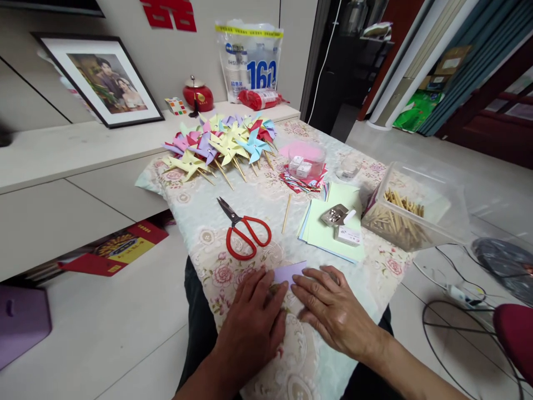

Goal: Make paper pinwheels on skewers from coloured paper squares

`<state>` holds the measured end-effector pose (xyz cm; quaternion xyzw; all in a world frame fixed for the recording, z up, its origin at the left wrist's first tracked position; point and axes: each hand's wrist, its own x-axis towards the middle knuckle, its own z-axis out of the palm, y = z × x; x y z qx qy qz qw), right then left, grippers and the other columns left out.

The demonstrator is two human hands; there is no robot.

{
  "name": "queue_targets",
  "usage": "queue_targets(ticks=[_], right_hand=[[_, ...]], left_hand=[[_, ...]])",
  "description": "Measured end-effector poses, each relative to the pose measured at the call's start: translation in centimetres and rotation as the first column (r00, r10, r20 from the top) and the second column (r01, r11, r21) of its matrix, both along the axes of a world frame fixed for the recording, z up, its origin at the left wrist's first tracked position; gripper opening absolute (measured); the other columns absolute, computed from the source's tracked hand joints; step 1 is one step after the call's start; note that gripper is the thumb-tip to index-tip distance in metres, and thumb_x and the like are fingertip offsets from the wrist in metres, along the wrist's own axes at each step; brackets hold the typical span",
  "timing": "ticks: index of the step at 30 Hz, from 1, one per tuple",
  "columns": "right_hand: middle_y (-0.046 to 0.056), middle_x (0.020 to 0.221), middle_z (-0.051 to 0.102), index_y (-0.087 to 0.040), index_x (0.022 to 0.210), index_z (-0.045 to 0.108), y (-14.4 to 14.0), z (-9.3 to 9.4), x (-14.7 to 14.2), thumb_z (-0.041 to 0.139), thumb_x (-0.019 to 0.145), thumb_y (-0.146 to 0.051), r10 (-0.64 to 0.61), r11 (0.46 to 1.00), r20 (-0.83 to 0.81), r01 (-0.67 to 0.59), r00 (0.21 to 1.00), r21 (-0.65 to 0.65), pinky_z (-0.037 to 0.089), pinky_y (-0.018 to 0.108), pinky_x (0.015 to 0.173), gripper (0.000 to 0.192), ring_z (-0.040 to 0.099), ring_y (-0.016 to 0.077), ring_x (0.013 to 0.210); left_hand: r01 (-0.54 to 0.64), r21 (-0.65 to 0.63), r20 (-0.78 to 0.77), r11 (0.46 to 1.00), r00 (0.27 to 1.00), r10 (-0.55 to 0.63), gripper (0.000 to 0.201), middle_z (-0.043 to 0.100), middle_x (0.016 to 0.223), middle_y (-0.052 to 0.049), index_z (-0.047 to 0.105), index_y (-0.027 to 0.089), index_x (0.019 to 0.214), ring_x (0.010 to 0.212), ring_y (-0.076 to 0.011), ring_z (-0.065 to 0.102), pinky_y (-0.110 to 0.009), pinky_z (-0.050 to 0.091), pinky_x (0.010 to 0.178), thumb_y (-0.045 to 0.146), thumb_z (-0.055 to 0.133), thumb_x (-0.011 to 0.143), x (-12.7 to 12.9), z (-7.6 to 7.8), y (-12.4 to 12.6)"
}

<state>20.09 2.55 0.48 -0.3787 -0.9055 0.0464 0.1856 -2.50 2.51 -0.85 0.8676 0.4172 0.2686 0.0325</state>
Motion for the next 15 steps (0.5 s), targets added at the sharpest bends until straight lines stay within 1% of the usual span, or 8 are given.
queue_targets(ticks=[3, 6, 11, 15], right_hand=[[0.007, 0.136, 0.066, -0.016, 0.133, 0.06, -0.01, 0.07, -0.03, 0.052, 0.102, -0.032, -0.02, 1.0, 0.019, 0.02, 1.0, 0.0, 0.029, 0.053, 0.105, 0.036, 0.051, 0.032, 0.124], [0.005, 0.136, 0.066, -0.017, 0.132, 0.061, -0.06, 0.09, 0.01, 0.053, 0.101, -0.031, -0.041, 0.999, 0.036, 0.04, 0.998, 0.027, 0.028, 0.053, 0.104, 0.035, 0.051, 0.0322, 0.125], [0.006, 0.133, 0.068, -0.019, 0.128, 0.063, -0.09, 0.0, 0.18, 0.056, 0.1, -0.032, -0.121, 0.991, 0.064, 0.117, 0.991, 0.068, 0.03, 0.053, 0.103, 0.032, 0.053, 0.032, 0.123], [0.008, 0.131, 0.069, -0.019, 0.126, 0.064, -0.26, -0.09, 0.16, 0.056, 0.1, -0.034, -0.185, 0.981, 0.074, 0.179, 0.98, 0.077, 0.032, 0.053, 0.101, 0.032, 0.055, 0.0321, 0.121]], left_hand=[[0.0, 0.007, -0.016, 1.0, 1.0, 0.0, 0.037, 0.06, 0.126, -0.018, 0.067, 0.015, 0.124, 0.122, -0.0357, 0.051, -0.057, 0.051, 0.1, 0.019, 0.058, 0.088, 0.01, -0.05, -0.09], [-0.002, 0.029, -0.029, 1.0, 1.0, 0.003, 0.037, 0.062, 0.127, -0.019, 0.066, 0.012, 0.124, 0.123, -0.0354, 0.051, -0.056, 0.05, 0.101, 0.018, 0.055, 0.089, 0.05, -0.23, -0.15], [-0.019, 0.099, -0.086, 0.995, 0.996, 0.028, 0.039, 0.063, 0.128, -0.02, 0.062, 0.003, 0.126, 0.124, -0.0342, 0.052, -0.053, 0.049, 0.102, 0.017, 0.051, 0.09, 0.07, -0.47, -0.21], [-0.062, 0.141, -0.116, 0.988, 0.99, 0.078, 0.04, 0.064, 0.126, -0.021, 0.06, 0.001, 0.125, 0.121, -0.0341, 0.054, -0.051, 0.051, 0.098, 0.018, 0.05, 0.091, 0.05, -0.27, -0.24]])
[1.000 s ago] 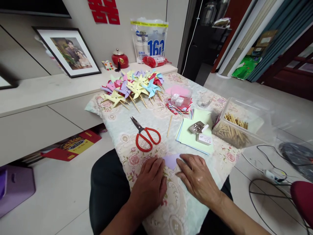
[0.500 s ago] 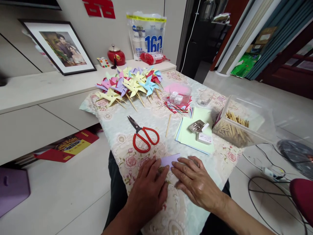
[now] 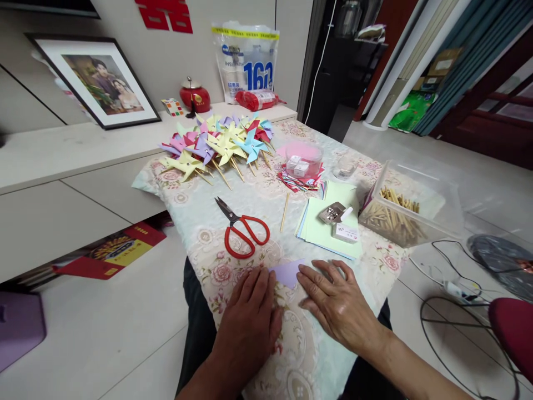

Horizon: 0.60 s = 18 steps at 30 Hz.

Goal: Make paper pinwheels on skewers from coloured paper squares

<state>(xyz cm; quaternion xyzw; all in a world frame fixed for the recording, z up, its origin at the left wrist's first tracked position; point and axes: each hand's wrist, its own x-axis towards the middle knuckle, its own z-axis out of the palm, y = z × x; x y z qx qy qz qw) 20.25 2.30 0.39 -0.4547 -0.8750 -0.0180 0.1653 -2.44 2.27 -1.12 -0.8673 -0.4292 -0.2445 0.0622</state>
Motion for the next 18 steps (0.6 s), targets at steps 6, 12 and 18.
queue_targets(ticks=[6, 12, 18], right_hand=[[0.014, 0.127, 0.07, -0.011, 0.128, 0.061, 0.2, 0.3, -0.5, 0.053, 0.101, -0.026, 0.02, 0.997, -0.042, -0.017, 0.999, 0.071, 0.038, 0.05, 0.101, 0.032, 0.059, 0.0292, 0.116], [0.015, 0.117, 0.07, -0.012, 0.122, 0.064, 1.5, 0.7, -1.2, 0.048, 0.1, -0.013, 0.081, 0.99, 0.005, -0.081, 0.997, 0.112, 0.044, 0.049, 0.096, 0.028, 0.057, 0.0301, 0.114], [0.021, 0.129, 0.062, -0.01, 0.122, 0.065, 0.8, 0.9, -1.6, 0.055, 0.097, -0.016, 0.005, 0.992, -0.016, -0.003, 1.0, 0.126, 0.045, 0.054, 0.093, 0.027, 0.05, 0.0375, 0.121]], left_hand=[[-0.004, -0.035, 0.019, 0.999, 1.0, 0.005, 0.04, 0.063, 0.13, -0.021, 0.059, 0.002, 0.127, 0.123, -0.0337, 0.052, -0.052, 0.049, 0.101, 0.017, 0.05, 0.09, 0.0, 0.0, -0.1], [-0.01, -0.043, 0.036, 0.999, 0.999, 0.012, 0.04, 0.064, 0.129, -0.021, 0.059, 0.003, 0.127, 0.122, -0.0344, 0.053, -0.053, 0.047, 0.101, 0.018, 0.051, 0.09, 0.0, -0.3, -0.1], [-0.017, -0.089, 0.061, 0.996, 0.998, 0.023, 0.041, 0.063, 0.133, -0.018, 0.059, 0.008, 0.129, 0.125, -0.0333, 0.052, -0.053, 0.044, 0.104, 0.019, 0.051, 0.091, 0.0, -0.2, -0.1]])
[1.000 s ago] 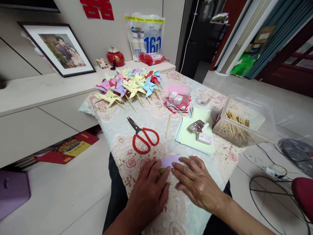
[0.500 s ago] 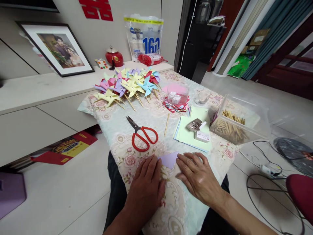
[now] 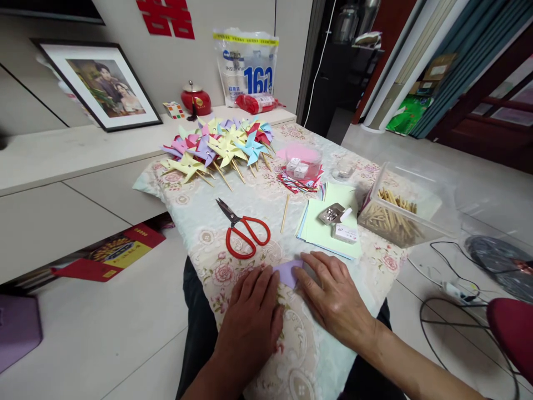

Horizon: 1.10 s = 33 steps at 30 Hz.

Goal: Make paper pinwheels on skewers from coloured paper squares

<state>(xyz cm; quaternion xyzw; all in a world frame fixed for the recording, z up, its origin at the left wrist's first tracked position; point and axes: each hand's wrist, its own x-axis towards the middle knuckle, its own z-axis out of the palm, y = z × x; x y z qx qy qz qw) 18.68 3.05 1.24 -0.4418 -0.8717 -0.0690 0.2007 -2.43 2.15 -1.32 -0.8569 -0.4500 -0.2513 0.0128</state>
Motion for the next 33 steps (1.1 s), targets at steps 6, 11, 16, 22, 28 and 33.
queue_targets(ticks=[6, 11, 16, 22, 28, 33], right_hand=[[0.017, 0.142, 0.057, -0.015, 0.116, 0.067, -0.2, -0.5, 0.0, 0.054, 0.099, -0.016, 0.013, 1.0, 0.045, -0.014, 0.999, 0.012, 0.037, 0.061, 0.102, 0.021, 0.044, 0.0381, 0.133], [0.015, 0.122, 0.07, -0.013, 0.116, 0.064, 1.3, 0.5, 0.0, 0.046, 0.101, -0.01, 0.173, 0.985, 0.132, -0.172, 0.976, -0.021, 0.035, 0.058, 0.107, 0.024, 0.058, 0.0291, 0.12], [0.013, 0.099, 0.075, -0.008, 0.115, 0.065, 2.7, 0.9, -0.2, 0.042, 0.101, -0.008, 0.326, 0.939, 0.179, -0.34, 0.928, 0.055, 0.043, 0.049, 0.104, 0.026, 0.066, 0.0246, 0.1], [0.011, 0.091, 0.074, -0.012, 0.105, 0.067, 3.8, 0.3, -0.2, 0.045, 0.101, -0.01, 0.404, 0.899, 0.115, -0.417, 0.908, 0.137, 0.046, 0.044, 0.098, 0.023, 0.066, 0.0218, 0.093], [0.008, 0.079, 0.071, -0.013, 0.104, 0.065, 4.0, 2.3, -0.5, 0.044, 0.096, -0.008, 0.285, 0.957, -0.15, -0.274, 0.947, 0.091, 0.05, 0.04, 0.08, 0.024, 0.063, 0.0194, 0.072], [0.002, 0.076, 0.072, -0.02, 0.096, 0.068, 4.0, 4.3, -2.1, 0.049, 0.095, -0.014, 0.045, 0.962, -0.544, -0.183, 0.838, -0.202, 0.05, 0.028, 0.065, 0.02, 0.066, 0.0161, 0.068]], left_hand=[[0.0, -0.021, 0.034, 1.0, 0.999, 0.001, 0.039, 0.064, 0.133, -0.015, 0.062, 0.011, 0.128, 0.125, -0.0327, 0.052, -0.052, 0.042, 0.105, 0.021, 0.052, 0.092, 0.0, 0.1, 0.0], [-0.016, -0.05, 0.063, 0.999, 0.998, 0.019, 0.037, 0.066, 0.126, -0.014, 0.064, 0.012, 0.125, 0.117, -0.0318, 0.055, -0.052, 0.044, 0.1, 0.02, 0.053, 0.091, 0.1, 0.5, 0.3], [-0.046, -0.094, 0.077, 0.994, 0.996, 0.053, 0.039, 0.066, 0.123, -0.014, 0.062, 0.013, 0.127, 0.111, -0.0308, 0.057, -0.05, 0.047, 0.095, 0.02, 0.054, 0.09, 0.1, 0.6, 0.7], [-0.043, -0.12, 0.136, 0.992, 0.989, 0.06, 0.041, 0.062, 0.125, -0.017, 0.058, 0.012, 0.13, 0.114, -0.0317, 0.057, -0.053, 0.049, 0.096, 0.018, 0.055, 0.089, -0.3, 0.0, 0.7], [-0.078, -0.334, 0.529, 0.939, 0.809, 0.255, 0.058, 0.055, 0.138, -0.015, 0.044, 0.02, 0.142, 0.128, -0.0293, 0.054, -0.052, 0.048, 0.104, 0.019, 0.059, 0.086, -0.7, -0.5, 0.7], [0.259, -0.58, 0.807, 0.772, 0.314, 0.5, 0.065, 0.065, 0.129, -0.012, 0.047, 0.022, 0.139, 0.115, -0.025, 0.064, -0.041, 0.052, 0.098, 0.029, 0.072, 0.08, 0.2, 1.0, 1.3]])
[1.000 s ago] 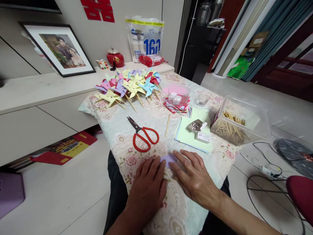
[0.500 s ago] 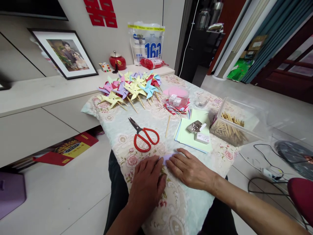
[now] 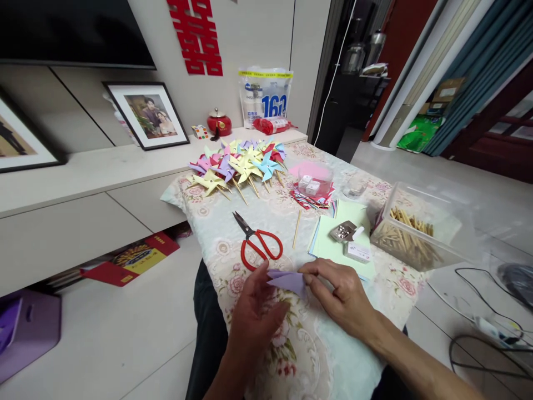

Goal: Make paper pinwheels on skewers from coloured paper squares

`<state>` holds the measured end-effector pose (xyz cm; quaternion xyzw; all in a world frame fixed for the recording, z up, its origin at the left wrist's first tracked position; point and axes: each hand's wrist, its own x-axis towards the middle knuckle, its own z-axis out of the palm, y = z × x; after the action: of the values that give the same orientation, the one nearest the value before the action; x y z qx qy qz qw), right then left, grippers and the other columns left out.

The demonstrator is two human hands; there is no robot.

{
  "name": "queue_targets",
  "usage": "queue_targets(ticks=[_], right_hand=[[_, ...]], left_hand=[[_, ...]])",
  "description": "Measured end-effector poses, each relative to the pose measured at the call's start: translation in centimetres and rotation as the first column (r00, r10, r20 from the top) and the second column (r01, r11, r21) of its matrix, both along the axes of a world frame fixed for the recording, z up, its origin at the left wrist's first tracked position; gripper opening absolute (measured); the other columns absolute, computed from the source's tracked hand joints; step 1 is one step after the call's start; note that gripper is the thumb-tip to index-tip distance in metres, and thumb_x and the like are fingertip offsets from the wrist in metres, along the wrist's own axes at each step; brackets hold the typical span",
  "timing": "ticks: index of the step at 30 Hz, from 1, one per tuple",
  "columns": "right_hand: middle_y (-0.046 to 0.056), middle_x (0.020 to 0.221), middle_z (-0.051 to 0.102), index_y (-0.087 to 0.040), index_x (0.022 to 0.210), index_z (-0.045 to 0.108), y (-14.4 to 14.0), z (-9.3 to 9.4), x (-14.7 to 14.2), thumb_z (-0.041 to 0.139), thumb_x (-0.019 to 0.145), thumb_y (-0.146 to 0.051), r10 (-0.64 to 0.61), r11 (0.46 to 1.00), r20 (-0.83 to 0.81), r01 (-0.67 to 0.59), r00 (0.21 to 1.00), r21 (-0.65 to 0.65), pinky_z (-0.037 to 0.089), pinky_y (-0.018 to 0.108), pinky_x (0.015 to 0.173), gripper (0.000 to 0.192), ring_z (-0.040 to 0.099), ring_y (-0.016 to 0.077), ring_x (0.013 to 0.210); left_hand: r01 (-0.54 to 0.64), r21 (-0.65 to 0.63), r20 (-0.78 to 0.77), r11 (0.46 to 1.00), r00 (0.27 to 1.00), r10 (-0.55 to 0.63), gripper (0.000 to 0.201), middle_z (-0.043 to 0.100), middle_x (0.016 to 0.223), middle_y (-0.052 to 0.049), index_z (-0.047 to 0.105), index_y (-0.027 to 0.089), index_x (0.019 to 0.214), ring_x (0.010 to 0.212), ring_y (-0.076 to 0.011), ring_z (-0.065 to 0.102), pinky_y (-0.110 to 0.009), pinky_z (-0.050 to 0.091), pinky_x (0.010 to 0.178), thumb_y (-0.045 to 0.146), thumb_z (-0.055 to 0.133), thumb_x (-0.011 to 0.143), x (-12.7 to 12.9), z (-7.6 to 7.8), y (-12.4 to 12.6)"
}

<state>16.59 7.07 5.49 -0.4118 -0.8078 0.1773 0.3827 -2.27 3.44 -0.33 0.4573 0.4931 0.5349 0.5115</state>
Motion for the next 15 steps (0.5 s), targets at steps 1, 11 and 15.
queue_targets(ticks=[1, 11, 15], right_hand=[[0.001, 0.076, 0.072, -0.021, 0.093, 0.069, 0.0, 0.3, -0.4, 0.05, 0.096, -0.016, 0.009, 0.996, -0.037, -0.012, 0.999, -0.087, 0.05, 0.027, 0.064, 0.019, 0.066, 0.0155, 0.067], [0.005, 0.089, 0.068, -0.018, 0.091, 0.066, 5.1, -0.8, -5.1, 0.057, 0.095, -0.018, 0.026, 0.972, 0.206, 0.023, 0.978, -0.233, 0.048, 0.029, 0.074, 0.01, 0.063, 0.0187, 0.083], [0.015, 0.104, 0.066, -0.013, 0.109, 0.062, 7.1, -2.0, -8.2, 0.069, 0.084, -0.022, -0.034, 0.981, 0.544, 0.132, 0.839, -0.142, 0.05, 0.034, 0.08, 0.028, 0.063, 0.028, 0.096]], left_hand=[[0.011, -0.074, 0.094, 0.997, 0.996, -0.004, 0.059, 0.07, 0.12, -0.01, 0.054, 0.021, 0.133, 0.107, -0.0233, 0.067, -0.037, 0.054, 0.093, 0.03, 0.075, 0.078, 0.2, 0.4, 0.1], [-0.112, -0.35, 0.504, 0.93, 0.814, 0.288, 0.029, 0.071, 0.073, 0.0, 0.072, 0.016, 0.075, 0.069, -0.0117, 0.063, -0.022, 0.053, 0.067, 0.028, 0.091, 0.057, -0.5, 3.8, 1.3], [-0.061, -0.348, 0.58, 0.935, 0.77, 0.266, 0.029, 0.067, 0.07, 0.002, 0.07, 0.016, 0.073, 0.061, -0.0072, 0.057, -0.017, 0.05, 0.06, 0.023, 0.092, 0.055, -0.3, 5.1, 1.7]])
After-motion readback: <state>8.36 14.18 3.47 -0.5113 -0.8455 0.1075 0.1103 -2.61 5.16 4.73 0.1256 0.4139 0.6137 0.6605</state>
